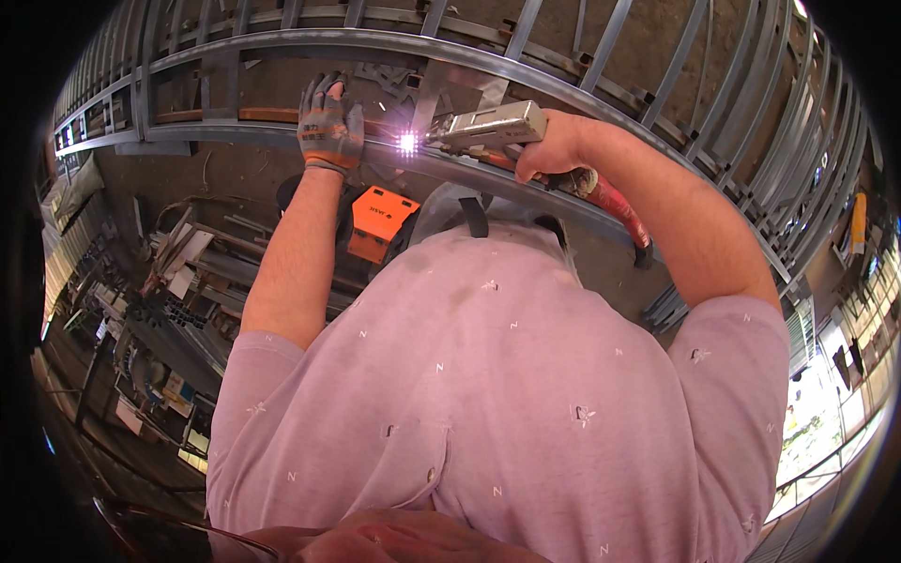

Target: The person welds joints on a large curved metal frame using a handheld welding torch. They repeatedly position the torch at intersections, create welds with visible sparks, and reposition the tool along the frame. The person wears gloves and protective eyewear while working in a workshop environment.

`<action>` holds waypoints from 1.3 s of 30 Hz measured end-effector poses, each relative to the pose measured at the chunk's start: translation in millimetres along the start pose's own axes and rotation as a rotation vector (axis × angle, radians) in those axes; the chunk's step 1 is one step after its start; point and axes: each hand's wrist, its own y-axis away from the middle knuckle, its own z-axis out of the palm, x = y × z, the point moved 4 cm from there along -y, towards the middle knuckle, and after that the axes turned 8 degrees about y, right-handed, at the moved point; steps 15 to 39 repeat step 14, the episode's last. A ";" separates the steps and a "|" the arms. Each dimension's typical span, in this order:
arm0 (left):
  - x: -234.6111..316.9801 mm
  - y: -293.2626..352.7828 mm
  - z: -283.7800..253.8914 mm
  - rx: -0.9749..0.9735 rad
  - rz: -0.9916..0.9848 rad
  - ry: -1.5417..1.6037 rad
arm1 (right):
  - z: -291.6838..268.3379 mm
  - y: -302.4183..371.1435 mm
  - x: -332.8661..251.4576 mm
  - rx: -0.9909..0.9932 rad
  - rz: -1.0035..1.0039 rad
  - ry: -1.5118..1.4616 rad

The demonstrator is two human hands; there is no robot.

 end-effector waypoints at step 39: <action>-9.5 2.5 5.3 -0.033 0.010 -0.021 | -2.6 4.6 -4.2 0.008 0.035 0.079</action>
